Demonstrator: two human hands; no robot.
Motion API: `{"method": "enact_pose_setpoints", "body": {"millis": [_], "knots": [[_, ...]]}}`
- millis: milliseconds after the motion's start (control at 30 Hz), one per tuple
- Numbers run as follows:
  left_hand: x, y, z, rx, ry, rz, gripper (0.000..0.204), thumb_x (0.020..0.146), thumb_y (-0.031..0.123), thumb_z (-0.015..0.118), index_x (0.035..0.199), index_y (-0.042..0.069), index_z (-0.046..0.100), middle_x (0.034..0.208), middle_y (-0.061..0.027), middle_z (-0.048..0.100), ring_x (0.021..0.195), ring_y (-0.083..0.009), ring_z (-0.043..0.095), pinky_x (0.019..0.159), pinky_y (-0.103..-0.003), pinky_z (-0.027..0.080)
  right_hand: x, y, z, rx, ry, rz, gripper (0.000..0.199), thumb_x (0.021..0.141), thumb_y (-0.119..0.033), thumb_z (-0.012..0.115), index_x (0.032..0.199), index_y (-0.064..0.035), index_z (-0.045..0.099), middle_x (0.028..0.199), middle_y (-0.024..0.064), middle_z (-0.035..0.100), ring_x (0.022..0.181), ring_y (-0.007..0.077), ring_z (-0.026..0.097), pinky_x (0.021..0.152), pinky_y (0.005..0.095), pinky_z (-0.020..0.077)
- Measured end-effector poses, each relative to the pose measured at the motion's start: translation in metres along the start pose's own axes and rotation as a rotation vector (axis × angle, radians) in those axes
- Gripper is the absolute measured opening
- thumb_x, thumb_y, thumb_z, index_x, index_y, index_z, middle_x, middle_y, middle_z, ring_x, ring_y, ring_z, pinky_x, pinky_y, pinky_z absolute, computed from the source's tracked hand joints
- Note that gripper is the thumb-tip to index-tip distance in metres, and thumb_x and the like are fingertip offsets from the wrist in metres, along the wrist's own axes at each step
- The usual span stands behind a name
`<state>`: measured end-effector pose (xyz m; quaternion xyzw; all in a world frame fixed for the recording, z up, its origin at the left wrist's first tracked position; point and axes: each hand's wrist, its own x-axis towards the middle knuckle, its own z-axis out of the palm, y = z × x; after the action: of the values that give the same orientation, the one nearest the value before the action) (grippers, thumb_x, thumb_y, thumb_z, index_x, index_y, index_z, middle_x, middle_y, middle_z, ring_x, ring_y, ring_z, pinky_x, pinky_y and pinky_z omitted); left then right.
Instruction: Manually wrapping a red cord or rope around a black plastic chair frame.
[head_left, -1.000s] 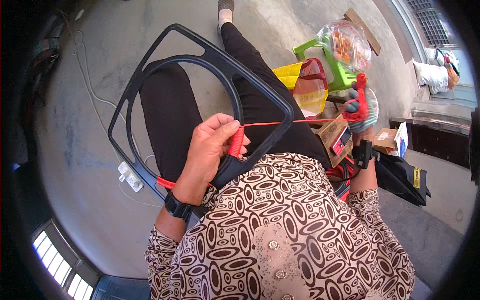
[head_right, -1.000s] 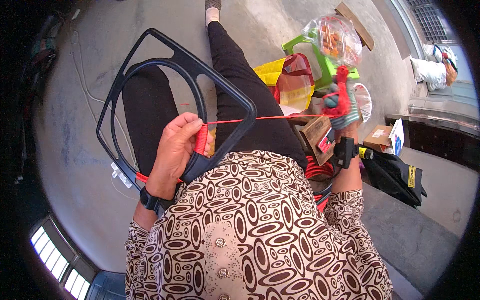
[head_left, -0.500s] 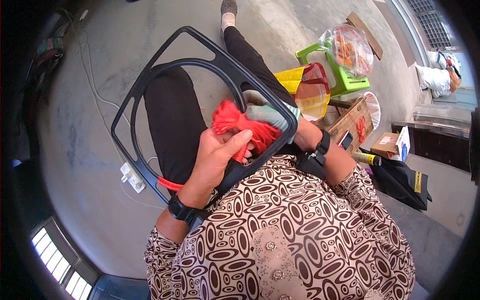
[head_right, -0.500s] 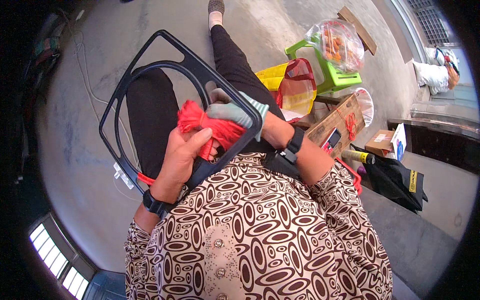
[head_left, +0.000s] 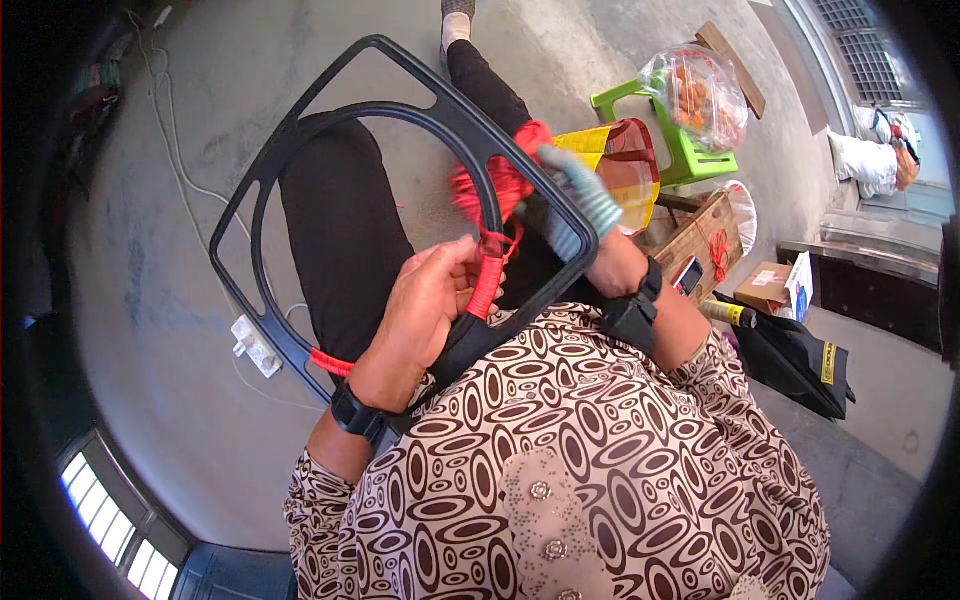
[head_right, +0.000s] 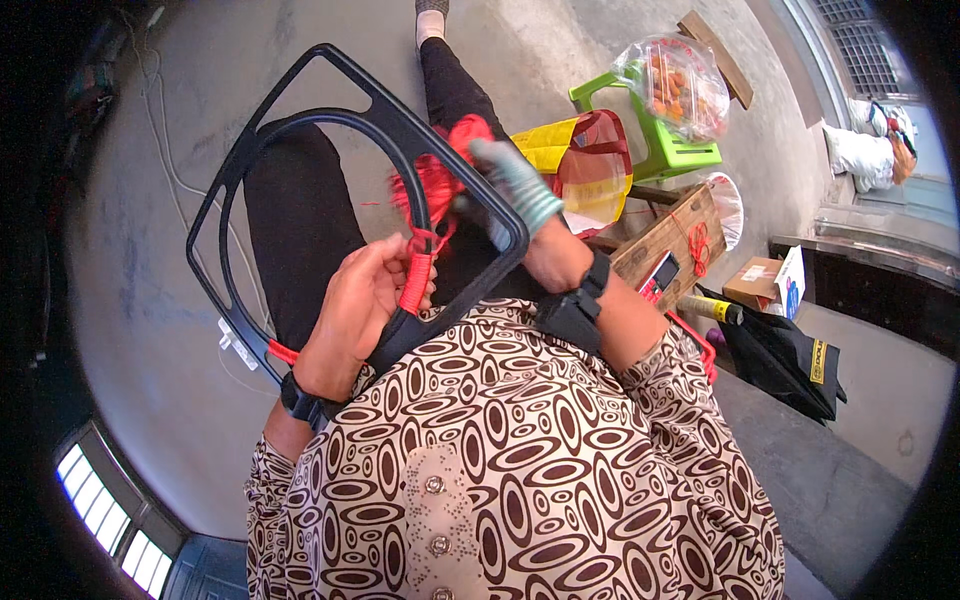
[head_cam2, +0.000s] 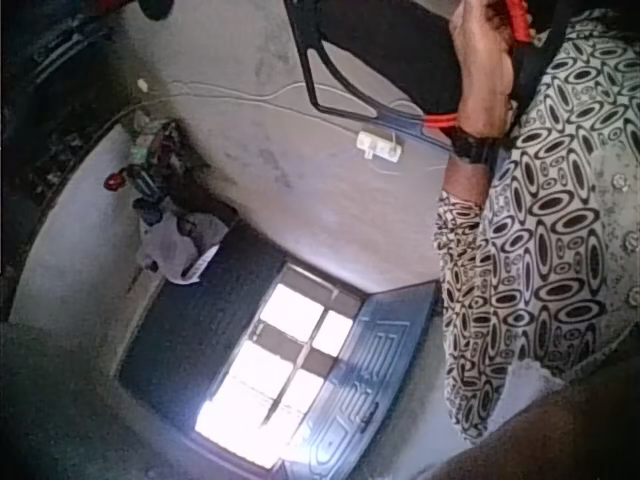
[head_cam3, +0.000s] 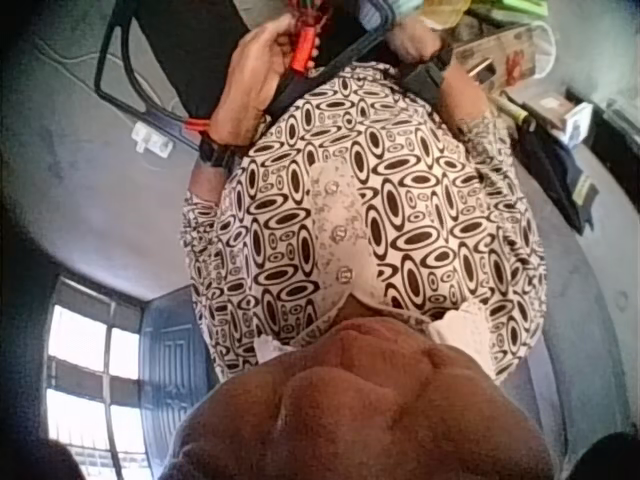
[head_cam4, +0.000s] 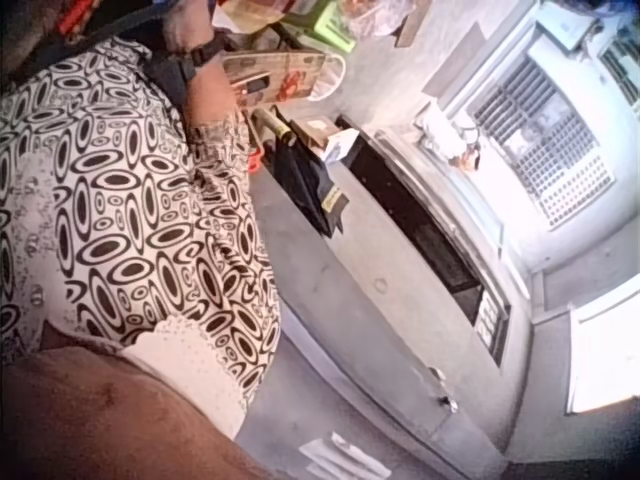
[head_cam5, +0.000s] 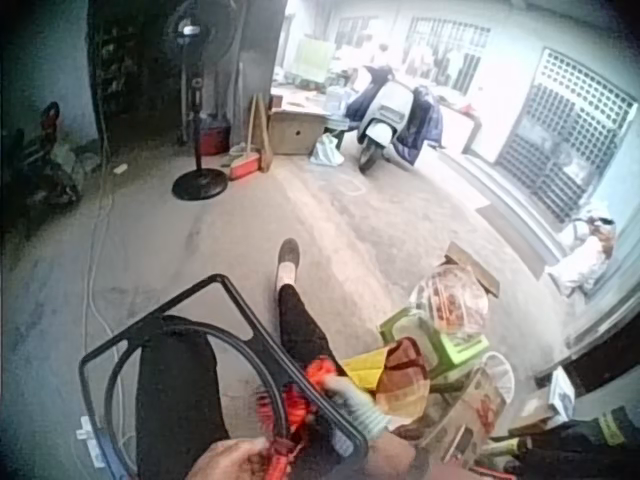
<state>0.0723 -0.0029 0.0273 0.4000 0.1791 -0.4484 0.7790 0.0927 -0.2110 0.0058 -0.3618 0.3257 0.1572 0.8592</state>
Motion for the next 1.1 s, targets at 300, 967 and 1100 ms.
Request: {"method": "enact_pose_setpoints", "body": {"millis": [300,967,1100], "knots": [[-0.004,0.003,-0.002,-0.065,-0.099,-0.038,0.034,0.091,0.027,0.045,0.097,-0.004,0.058,0.083,-0.0130,0.061,0.068,-0.0204,0.059,0.064,-0.031,0.049,-0.053,-0.051,-0.101,0.325,-0.157,-0.454,0.033,0.094,-0.024,0.042,0.119,-0.0036,0.046,0.088,0.0078,0.057,0.072,0.0198,0.055,0.072,0.0349,0.0485],[-0.004,0.000,0.004,0.053,-0.028,0.129,0.006,0.088,0.011,0.054,0.087,0.005,0.052,0.074,-0.0115,0.061,0.059,-0.0168,0.060,0.051,-0.026,0.048,-0.053,-0.026,-0.037,-0.955,-0.281,-0.158,0.029,0.082,-0.021,0.063,0.105,-0.0044,0.058,0.086,-0.0047,0.057,0.076,0.0044,0.052,0.069,0.0189,0.0438],[-0.008,0.000,0.005,0.072,-0.046,0.169,0.007,0.088,0.011,0.054,0.086,0.005,0.052,0.075,-0.0108,0.062,0.059,-0.0160,0.061,0.052,-0.026,0.049,-0.031,-0.017,-0.002,-0.897,-0.397,-0.111,0.041,0.077,-0.018,0.066,0.113,-0.0020,0.056,0.076,-0.0097,0.049,0.069,0.0012,0.042,0.061,0.0177,0.0379]]}}
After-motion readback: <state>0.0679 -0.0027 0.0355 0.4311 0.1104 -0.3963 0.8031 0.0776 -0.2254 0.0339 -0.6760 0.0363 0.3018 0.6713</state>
